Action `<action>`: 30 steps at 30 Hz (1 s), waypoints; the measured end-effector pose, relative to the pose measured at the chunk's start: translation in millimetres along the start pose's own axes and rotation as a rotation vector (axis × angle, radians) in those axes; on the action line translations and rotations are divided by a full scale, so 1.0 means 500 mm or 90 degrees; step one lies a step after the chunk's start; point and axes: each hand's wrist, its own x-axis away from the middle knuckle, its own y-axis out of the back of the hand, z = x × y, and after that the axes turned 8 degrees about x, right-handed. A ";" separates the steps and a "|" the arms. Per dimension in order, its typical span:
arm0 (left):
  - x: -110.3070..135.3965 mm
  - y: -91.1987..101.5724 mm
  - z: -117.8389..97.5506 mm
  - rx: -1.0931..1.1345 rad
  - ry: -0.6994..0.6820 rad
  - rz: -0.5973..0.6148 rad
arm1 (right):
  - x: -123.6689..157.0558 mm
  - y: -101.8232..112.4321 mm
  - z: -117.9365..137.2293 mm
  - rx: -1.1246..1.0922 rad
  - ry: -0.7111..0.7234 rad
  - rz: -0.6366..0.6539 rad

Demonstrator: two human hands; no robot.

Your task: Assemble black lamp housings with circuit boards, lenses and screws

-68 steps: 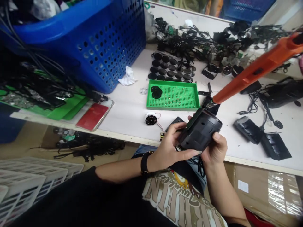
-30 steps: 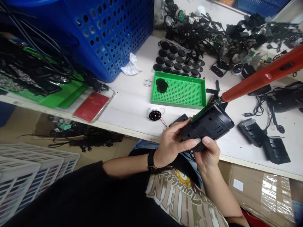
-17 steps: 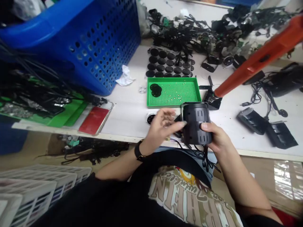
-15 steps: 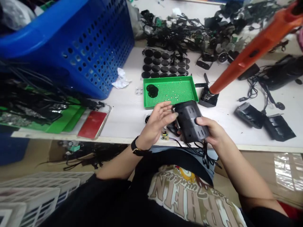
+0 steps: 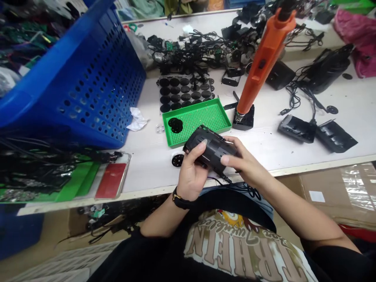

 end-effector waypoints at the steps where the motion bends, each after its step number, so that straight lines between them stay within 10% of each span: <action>1: -0.001 0.002 -0.002 0.005 0.007 -0.011 | 0.013 -0.004 -0.011 0.082 0.076 -0.046; 9: -0.003 -0.008 -0.024 0.018 0.021 -0.063 | 0.000 -0.012 -0.080 0.630 0.703 -0.289; 17: 0.012 -0.037 -0.015 0.058 0.049 -0.151 | -0.054 0.019 -0.043 0.668 0.890 -0.177; 24: 0.012 -0.042 -0.006 0.013 0.010 -0.119 | -0.076 0.020 -0.050 0.691 1.039 -0.293; 30: 0.007 -0.033 0.003 0.006 0.037 -0.095 | -0.058 0.043 -0.077 0.728 0.822 -0.157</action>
